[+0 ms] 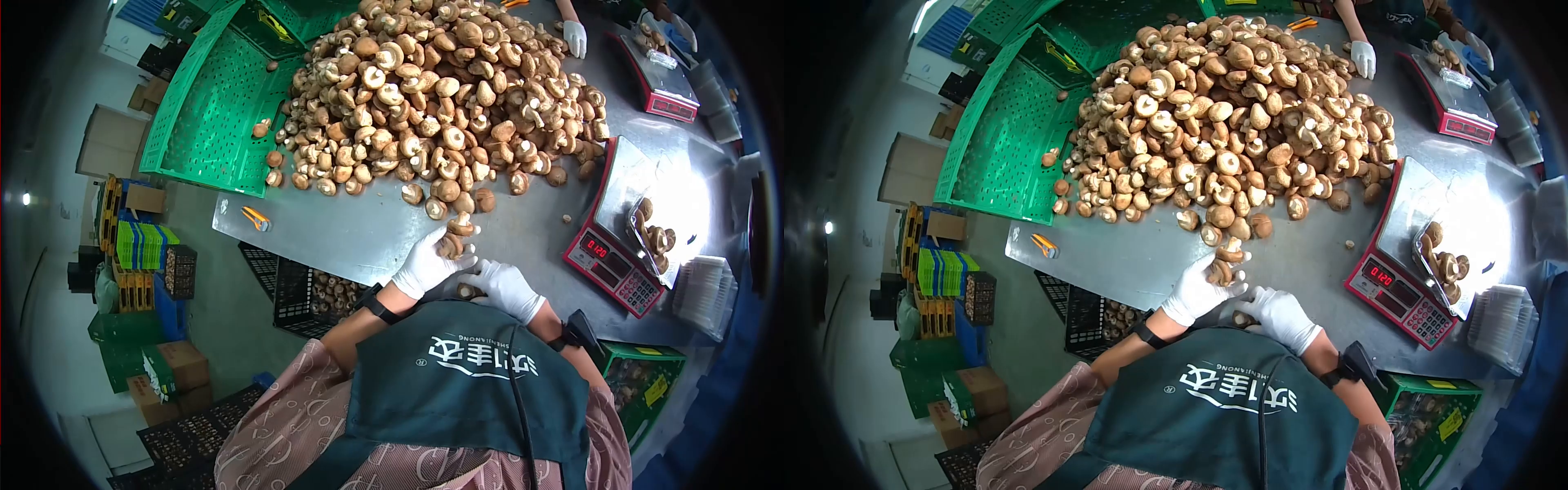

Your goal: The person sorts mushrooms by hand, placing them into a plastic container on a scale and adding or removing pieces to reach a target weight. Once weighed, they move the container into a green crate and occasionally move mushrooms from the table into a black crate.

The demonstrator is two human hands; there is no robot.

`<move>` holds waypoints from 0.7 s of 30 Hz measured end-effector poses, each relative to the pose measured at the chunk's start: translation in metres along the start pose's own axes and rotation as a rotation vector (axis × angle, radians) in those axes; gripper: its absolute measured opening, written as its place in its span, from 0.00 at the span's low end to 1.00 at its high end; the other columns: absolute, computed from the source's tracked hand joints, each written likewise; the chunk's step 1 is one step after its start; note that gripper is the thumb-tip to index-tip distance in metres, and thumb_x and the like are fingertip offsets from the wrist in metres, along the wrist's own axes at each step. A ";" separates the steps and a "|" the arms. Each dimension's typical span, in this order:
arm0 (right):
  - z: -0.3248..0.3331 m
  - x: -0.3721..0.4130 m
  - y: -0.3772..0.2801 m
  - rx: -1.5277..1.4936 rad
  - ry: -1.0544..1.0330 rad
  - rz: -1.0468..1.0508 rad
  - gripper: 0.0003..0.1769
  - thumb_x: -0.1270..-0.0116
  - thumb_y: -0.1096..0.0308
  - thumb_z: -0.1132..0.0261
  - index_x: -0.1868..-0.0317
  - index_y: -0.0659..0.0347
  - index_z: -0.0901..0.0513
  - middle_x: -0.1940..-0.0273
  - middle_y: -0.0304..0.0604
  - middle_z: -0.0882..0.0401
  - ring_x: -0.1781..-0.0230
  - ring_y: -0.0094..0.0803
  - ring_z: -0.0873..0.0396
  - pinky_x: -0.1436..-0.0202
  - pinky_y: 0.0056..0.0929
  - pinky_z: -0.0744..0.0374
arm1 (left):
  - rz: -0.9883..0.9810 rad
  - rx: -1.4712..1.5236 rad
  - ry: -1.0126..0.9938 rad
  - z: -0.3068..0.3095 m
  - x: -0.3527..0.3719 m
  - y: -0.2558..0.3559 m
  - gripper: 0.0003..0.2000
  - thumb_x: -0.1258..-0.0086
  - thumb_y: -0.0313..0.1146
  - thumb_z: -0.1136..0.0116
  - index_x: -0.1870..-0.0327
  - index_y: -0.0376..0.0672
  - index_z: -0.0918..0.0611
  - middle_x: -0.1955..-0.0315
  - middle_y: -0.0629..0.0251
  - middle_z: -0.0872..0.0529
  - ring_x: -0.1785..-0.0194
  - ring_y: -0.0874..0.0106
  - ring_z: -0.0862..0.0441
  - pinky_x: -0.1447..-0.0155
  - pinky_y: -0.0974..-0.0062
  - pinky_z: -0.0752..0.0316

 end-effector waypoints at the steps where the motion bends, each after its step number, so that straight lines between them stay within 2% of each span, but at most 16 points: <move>1: 0.000 -0.004 -0.002 0.044 -0.009 0.048 0.23 0.42 0.55 0.26 0.45 0.46 0.17 0.57 0.45 0.20 0.55 0.46 0.17 0.54 0.43 0.18 | 0.022 0.109 -0.008 0.000 -0.001 -0.001 0.22 0.14 0.43 0.59 0.28 0.40 0.31 0.34 0.49 0.24 0.45 0.57 0.21 0.36 0.50 0.22; 3: -0.002 -0.007 -0.004 0.089 -0.016 0.095 0.22 0.42 0.56 0.27 0.46 0.46 0.17 0.57 0.45 0.20 0.56 0.45 0.17 0.56 0.44 0.18 | 0.043 0.217 -0.019 -0.001 -0.001 0.000 0.22 0.14 0.44 0.59 0.28 0.41 0.30 0.34 0.49 0.24 0.45 0.57 0.21 0.36 0.48 0.23; 5: -0.003 -0.005 -0.004 0.097 -0.023 0.009 0.21 0.41 0.57 0.27 0.48 0.48 0.18 0.59 0.46 0.20 0.58 0.45 0.17 0.57 0.44 0.18 | 0.109 0.427 -0.001 -0.002 0.002 0.001 0.21 0.14 0.45 0.57 0.30 0.42 0.29 0.35 0.50 0.23 0.46 0.57 0.21 0.34 0.48 0.24; 6: -0.003 -0.003 -0.004 0.102 -0.025 0.010 0.21 0.41 0.57 0.27 0.48 0.48 0.18 0.59 0.46 0.20 0.58 0.45 0.17 0.57 0.44 0.18 | 0.105 0.430 -0.005 0.004 0.002 0.000 0.21 0.14 0.45 0.57 0.30 0.42 0.29 0.35 0.50 0.23 0.46 0.57 0.21 0.34 0.48 0.24; 8: 0.001 0.002 0.001 -0.019 0.179 -0.141 0.21 0.41 0.57 0.26 0.48 0.50 0.18 0.61 0.46 0.21 0.61 0.46 0.17 0.59 0.43 0.18 | 0.040 0.458 -0.028 0.022 0.004 0.000 0.20 0.15 0.43 0.55 0.31 0.41 0.28 0.36 0.50 0.22 0.46 0.59 0.20 0.36 0.53 0.22; 9: 0.005 0.004 0.002 -0.001 0.233 -0.187 0.22 0.42 0.58 0.26 0.48 0.51 0.18 0.61 0.47 0.21 0.61 0.46 0.17 0.59 0.43 0.18 | -0.081 0.105 0.135 0.021 0.013 0.006 0.18 0.16 0.39 0.50 0.32 0.41 0.28 0.37 0.51 0.21 0.49 0.63 0.19 0.42 0.63 0.19; 10: 0.007 0.006 0.003 -0.001 0.231 -0.187 0.22 0.42 0.58 0.26 0.48 0.51 0.18 0.61 0.47 0.21 0.61 0.46 0.17 0.59 0.43 0.18 | -0.252 -0.352 0.195 0.027 0.025 0.013 0.18 0.19 0.32 0.45 0.32 0.40 0.27 0.41 0.54 0.18 0.52 0.69 0.17 0.49 0.72 0.17; 12: 0.013 0.013 0.012 -0.021 0.434 -0.370 0.23 0.42 0.60 0.25 0.47 0.52 0.18 0.61 0.47 0.21 0.62 0.46 0.17 0.58 0.42 0.18 | -0.288 -0.253 0.368 0.042 0.049 0.043 0.19 0.22 0.27 0.42 0.33 0.38 0.26 0.43 0.56 0.16 0.53 0.71 0.16 0.53 0.75 0.16; 14: 0.014 0.016 0.023 -0.028 0.455 -0.429 0.24 0.42 0.60 0.24 0.46 0.53 0.18 0.60 0.46 0.21 0.60 0.46 0.17 0.58 0.42 0.18 | -0.441 -0.656 0.680 0.053 0.088 0.065 0.19 0.23 0.27 0.40 0.34 0.37 0.25 0.46 0.58 0.15 0.53 0.72 0.15 0.53 0.73 0.16; 16: 0.017 0.018 0.031 0.103 0.524 -0.537 0.26 0.43 0.60 0.24 0.44 0.53 0.19 0.57 0.46 0.20 0.56 0.45 0.18 0.56 0.42 0.18 | -0.397 -0.887 0.926 0.100 0.127 0.075 0.22 0.25 0.31 0.38 0.32 0.37 0.25 0.43 0.54 0.16 0.49 0.66 0.15 0.47 0.68 0.17; 17: 0.012 0.019 0.039 0.149 0.520 -0.558 0.28 0.43 0.59 0.23 0.42 0.53 0.19 0.52 0.46 0.21 0.52 0.46 0.19 0.55 0.42 0.18 | -0.415 -1.237 1.060 0.128 0.147 0.078 0.25 0.27 0.31 0.36 0.31 0.38 0.26 0.42 0.52 0.18 0.45 0.63 0.16 0.43 0.66 0.18; 18: 0.012 0.017 0.040 0.147 0.519 -0.554 0.28 0.43 0.59 0.23 0.42 0.53 0.19 0.52 0.46 0.21 0.52 0.46 0.19 0.55 0.42 0.18 | -0.424 -1.593 1.186 0.144 0.163 0.080 0.28 0.30 0.31 0.35 0.29 0.39 0.27 0.40 0.50 0.19 0.42 0.60 0.18 0.39 0.65 0.20; 20: 0.014 0.011 0.041 0.273 0.530 -0.520 0.29 0.45 0.59 0.23 0.42 0.52 0.19 0.49 0.47 0.21 0.52 0.46 0.19 0.54 0.43 0.17 | -0.368 -1.623 1.377 0.139 0.181 0.088 0.31 0.34 0.29 0.33 0.29 0.38 0.27 0.41 0.49 0.21 0.51 0.61 0.15 0.43 0.68 0.19; 21: 0.016 0.008 0.040 0.272 0.529 -0.517 0.29 0.45 0.59 0.23 0.42 0.52 0.19 0.49 0.47 0.21 0.52 0.46 0.19 0.54 0.43 0.17 | -0.434 -1.663 1.346 0.137 0.182 0.093 0.28 0.34 0.27 0.36 0.30 0.40 0.25 0.39 0.51 0.22 0.53 0.61 0.16 0.46 0.67 0.19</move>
Point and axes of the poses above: each hand's wrist, its own x-axis away from the middle knuckle, its own z-axis out of the back of the hand, y = z × x, the point moved 2 cm from there along -x, towards the middle knuckle
